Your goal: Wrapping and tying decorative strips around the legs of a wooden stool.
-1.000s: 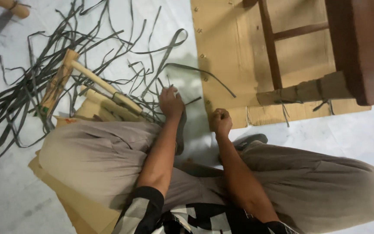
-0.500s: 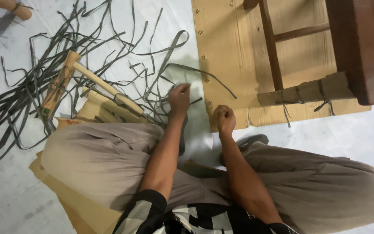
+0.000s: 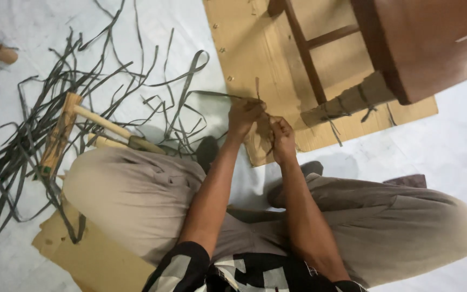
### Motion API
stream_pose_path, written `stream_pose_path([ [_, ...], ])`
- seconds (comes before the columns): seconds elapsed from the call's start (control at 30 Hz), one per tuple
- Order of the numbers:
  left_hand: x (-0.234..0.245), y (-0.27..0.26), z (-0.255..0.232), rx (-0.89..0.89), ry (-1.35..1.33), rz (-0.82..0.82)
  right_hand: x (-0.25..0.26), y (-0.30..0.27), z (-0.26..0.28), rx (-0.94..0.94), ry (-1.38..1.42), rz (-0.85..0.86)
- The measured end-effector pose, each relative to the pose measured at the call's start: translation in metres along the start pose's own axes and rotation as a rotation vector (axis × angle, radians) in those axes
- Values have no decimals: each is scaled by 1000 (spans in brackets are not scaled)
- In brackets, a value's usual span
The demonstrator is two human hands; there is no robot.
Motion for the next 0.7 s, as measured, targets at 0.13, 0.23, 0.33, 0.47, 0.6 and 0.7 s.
stream_pose_path([
  [0.13,-22,-8,-11,55,-173,-1,38,1,11,-34,-29,-37],
  [0.23,-49,-7,-10,66,-262,39,91,7,2,-65,-53,-171],
  [0.33,-70,-7,-3,90,-186,76,143,0,1,-80,-52,-401],
  [0.47,-90,-6,2,97,470,144,303,15,-67,-101,222,-883],
  [0.6,-146,3,-9,-418,1041,307,351,3,-53,28,412,-1236],
  [0.7,-148,-1,-11,-228,471,198,334,21,-8,174,482,-1189],
])
Point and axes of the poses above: each hand's wrist, its own y-axis towards the middle knuckle, its own x-axis out of the back of the hand, z = x × y, the point moved 9 cm from there along y, towards the middle knuckle, and after that the axes turned 14 degrees about y, right-handed, at the moved point
